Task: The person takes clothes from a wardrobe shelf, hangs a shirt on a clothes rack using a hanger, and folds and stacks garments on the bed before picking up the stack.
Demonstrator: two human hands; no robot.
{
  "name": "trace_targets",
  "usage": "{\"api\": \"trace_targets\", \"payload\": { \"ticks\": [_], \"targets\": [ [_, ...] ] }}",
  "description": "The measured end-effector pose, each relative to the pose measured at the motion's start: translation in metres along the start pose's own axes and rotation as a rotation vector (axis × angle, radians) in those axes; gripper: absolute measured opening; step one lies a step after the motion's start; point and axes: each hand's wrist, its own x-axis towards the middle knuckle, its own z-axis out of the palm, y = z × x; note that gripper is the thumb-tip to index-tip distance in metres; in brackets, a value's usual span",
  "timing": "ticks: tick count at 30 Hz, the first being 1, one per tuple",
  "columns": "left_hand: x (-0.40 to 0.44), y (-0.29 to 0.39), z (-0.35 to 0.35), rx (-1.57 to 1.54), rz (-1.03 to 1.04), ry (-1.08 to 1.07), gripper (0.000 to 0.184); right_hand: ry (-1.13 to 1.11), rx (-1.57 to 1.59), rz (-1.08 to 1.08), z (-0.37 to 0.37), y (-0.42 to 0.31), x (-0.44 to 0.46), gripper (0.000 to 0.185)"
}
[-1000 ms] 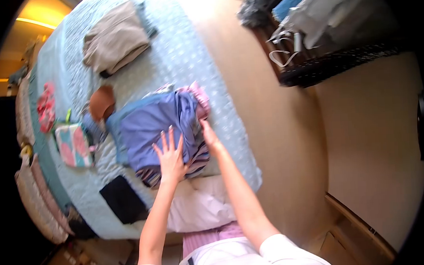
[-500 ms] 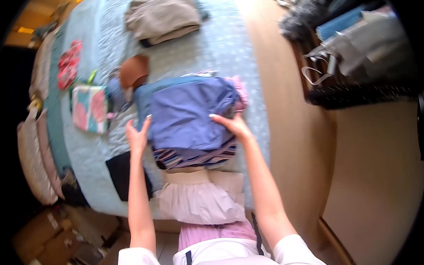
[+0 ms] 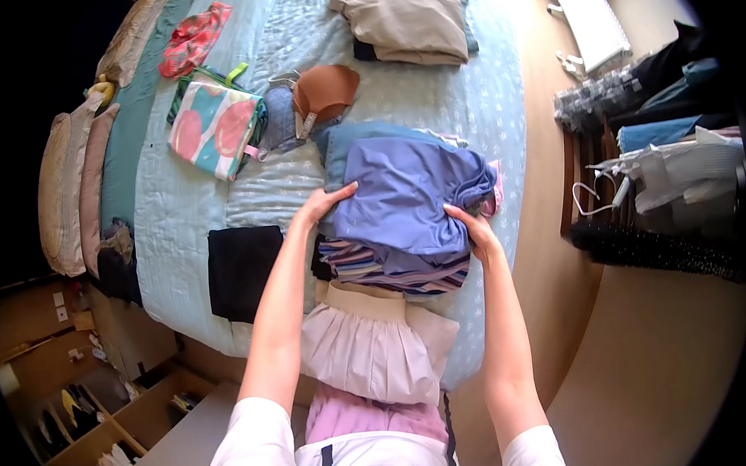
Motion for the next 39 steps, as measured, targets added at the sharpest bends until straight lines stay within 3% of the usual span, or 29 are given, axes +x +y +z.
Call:
{"api": "trace_targets", "payload": {
  "ticks": [3, 5, 8, 12, 13, 14, 15, 16, 17, 19, 21, 22, 23, 24, 25, 26, 27, 29, 31, 32, 34, 35, 37, 38, 39],
  "targets": [
    [-0.016, -0.009, 0.02, -0.391, -0.012, -0.112, 0.084, -0.019, 0.118, 0.099, -0.01, 0.013, 0.009, 0.077],
    [-0.017, -0.019, 0.035, -0.611, 0.061, -0.223, 0.066, 0.067, 0.083, -0.039, -0.005, 0.012, -0.003, 0.077],
    [-0.051, 0.01, 0.042, -0.591, 0.163, -0.212, 0.059, 0.051, 0.101, -0.072, -0.007, -0.011, -0.033, 0.061],
    [-0.072, 0.058, 0.04, -0.585, 0.144, -0.277, 0.056, 0.001, 0.175, -0.011, -0.037, -0.028, -0.034, 0.046],
    [-0.046, 0.047, 0.048, -0.55, 0.281, -0.22, 0.06, 0.011, 0.152, -0.023, -0.039, -0.03, -0.029, 0.048],
    [-0.068, 0.068, 0.04, -0.293, 0.244, -0.035, 0.066, 0.105, 0.036, -0.025, -0.043, -0.024, -0.016, 0.057],
    [0.009, 0.021, 0.056, -0.015, 0.257, 0.216, 0.087, 0.198, -0.082, -0.024, -0.047, -0.015, -0.004, 0.066],
    [-0.027, 0.042, 0.055, 0.327, 0.067, 0.448, 0.105, 0.295, -0.236, -0.107, -0.046, -0.006, 0.001, 0.073],
    [-0.023, 0.035, 0.051, 0.481, 0.028, 0.462, 0.114, 0.395, -0.391, -0.196, -0.045, 0.0, 0.0, 0.081],
    [-0.044, 0.014, 0.047, 0.658, 0.213, 0.742, 0.107, 0.355, -0.416, -0.112, -0.027, -0.018, -0.033, 0.089],
    [-0.084, -0.015, 0.024, 0.487, 0.354, 0.694, 0.098, 0.436, -0.574, -0.276, -0.021, -0.011, -0.07, 0.089],
    [-0.105, -0.042, 0.02, 0.55, 0.442, 0.776, 0.09, 0.477, -0.668, -0.268, -0.03, 0.006, -0.083, 0.086],
    [-0.131, -0.063, 0.013, 0.393, 0.399, 0.63, 0.088, 0.514, -0.762, -0.262, -0.042, 0.028, -0.098, 0.083],
    [-0.151, -0.092, 0.014, 0.307, 0.364, 0.539, 0.089, 0.386, -0.713, -0.115, -0.041, 0.044, -0.119, 0.081],
    [-0.169, -0.121, 0.019, 0.335, 0.299, 0.472, 0.091, 0.257, -0.656, 0.03, -0.041, 0.062, -0.141, 0.078],
    [-0.184, -0.149, 0.03, 0.361, 0.231, 0.401, 0.093, 0.203, -0.704, 0.02, -0.057, 0.106, -0.152, 0.075],
    [-0.196, -0.172, 0.044, 0.395, 0.181, 0.381, 0.097, 0.162, -0.859, 0.119, -0.069, 0.15, -0.163, 0.078],
    [-0.208, -0.197, 0.061, 0.43, 0.136, 0.363, 0.1, -0.046, -1.048, 0.416, -0.044, 0.168, -0.198, 0.08],
    [-0.211, -0.203, 0.07, 0.54, 0.185, 0.406, 0.106, -0.077, -0.757, 0.561, -0.025, 0.21, -0.211, 0.077],
    [-0.209, -0.203, 0.069, 0.544, 0.188, 0.397, 0.106, -0.071, -0.749, 0.565, -0.018, 0.224, -0.217, 0.077],
    [-0.198, -0.193, 0.054, 0.539, 0.054, 0.241, 0.109, -0.071, -0.354, 0.359, 0.007, 0.232, -0.228, 0.071],
    [-0.189, -0.203, 0.049, 0.54, 0.054, 0.239, 0.109, -0.07, -0.352, 0.36, 0.016, 0.233, -0.229, 0.071],
    [-0.18, -0.214, 0.037, 0.243, 0.123, -0.032, 0.1, 0.071, -0.28, 0.26, 0.031, 0.233, -0.23, 0.067],
    [-0.179, -0.219, 0.036, 0.0, 0.123, -0.21, 0.083, 0.074, -0.274, 0.253, 0.033, 0.235, -0.23, 0.067],
    [-0.179, -0.22, 0.042, 0.01, 0.131, -0.21, 0.083, 0.097, -0.273, 0.304, 0.033, 0.239, -0.226, 0.063]
  ]
}}
